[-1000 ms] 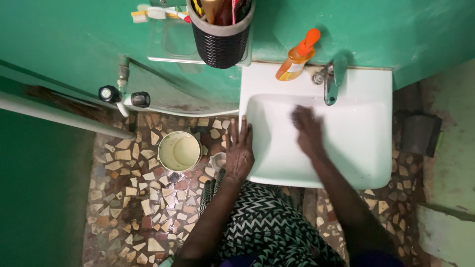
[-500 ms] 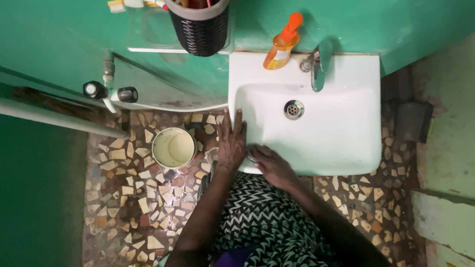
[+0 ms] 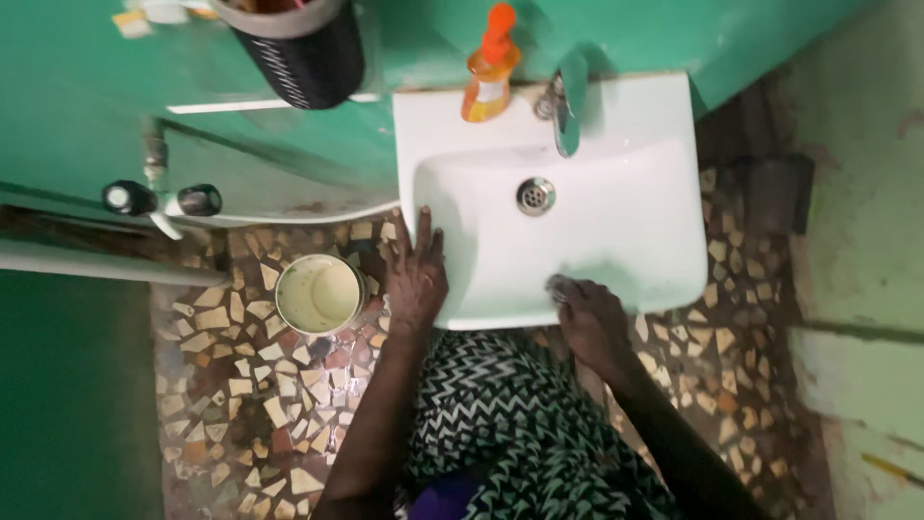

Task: The person scrubs a white bathroom sink with a steel wool pad, repeatedly wiping the basin, rim, and faucet area. They move a liquid soap bottle aside to reach the back of the sink and continue scrubbing the entire surface.

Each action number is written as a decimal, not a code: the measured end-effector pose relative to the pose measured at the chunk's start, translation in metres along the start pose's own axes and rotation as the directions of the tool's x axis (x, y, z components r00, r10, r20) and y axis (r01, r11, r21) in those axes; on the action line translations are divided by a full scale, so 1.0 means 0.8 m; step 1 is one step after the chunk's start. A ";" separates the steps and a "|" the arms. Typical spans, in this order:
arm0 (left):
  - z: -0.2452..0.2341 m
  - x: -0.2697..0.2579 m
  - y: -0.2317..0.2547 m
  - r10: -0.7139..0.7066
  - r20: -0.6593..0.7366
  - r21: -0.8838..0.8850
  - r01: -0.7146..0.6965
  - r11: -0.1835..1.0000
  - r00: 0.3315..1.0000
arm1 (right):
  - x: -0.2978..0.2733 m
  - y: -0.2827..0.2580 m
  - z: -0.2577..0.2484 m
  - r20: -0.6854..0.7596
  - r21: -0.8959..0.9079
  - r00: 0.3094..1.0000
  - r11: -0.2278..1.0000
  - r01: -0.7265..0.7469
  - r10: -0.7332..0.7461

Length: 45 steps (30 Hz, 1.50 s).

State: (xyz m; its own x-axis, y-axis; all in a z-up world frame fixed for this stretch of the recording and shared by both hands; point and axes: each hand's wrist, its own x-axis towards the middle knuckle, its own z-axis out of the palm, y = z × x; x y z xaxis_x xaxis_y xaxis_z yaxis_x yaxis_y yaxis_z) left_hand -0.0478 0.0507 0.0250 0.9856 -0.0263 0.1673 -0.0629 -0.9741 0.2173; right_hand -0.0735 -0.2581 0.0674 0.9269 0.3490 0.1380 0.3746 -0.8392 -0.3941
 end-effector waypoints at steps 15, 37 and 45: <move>-0.011 0.005 0.006 -0.071 -0.002 -0.153 0.070 0.986 0.997 | 0.020 0.070 0.018 0.153 -0.051 0.974 0.986 -0.158 0.164; -0.013 0.008 0.017 -0.124 0.011 -0.029 0.124 0.992 0.992 | 0.093 0.096 0.068 0.361 0.045 0.906 0.974 0.221 -0.222; -0.004 0.008 0.014 -0.148 0.009 -0.096 0.148 0.984 0.989 | 0.177 0.200 0.124 -0.203 -0.277 0.978 0.961 -0.004 -0.054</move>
State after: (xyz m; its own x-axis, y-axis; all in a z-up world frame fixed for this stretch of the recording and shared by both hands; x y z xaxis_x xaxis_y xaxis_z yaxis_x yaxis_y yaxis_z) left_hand -0.0429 0.0402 0.0314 0.9854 0.1161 0.1247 0.0691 -0.9412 0.3308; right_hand 0.1159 -0.3019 -0.0663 0.8903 0.3020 0.3408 0.3622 -0.9233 -0.1280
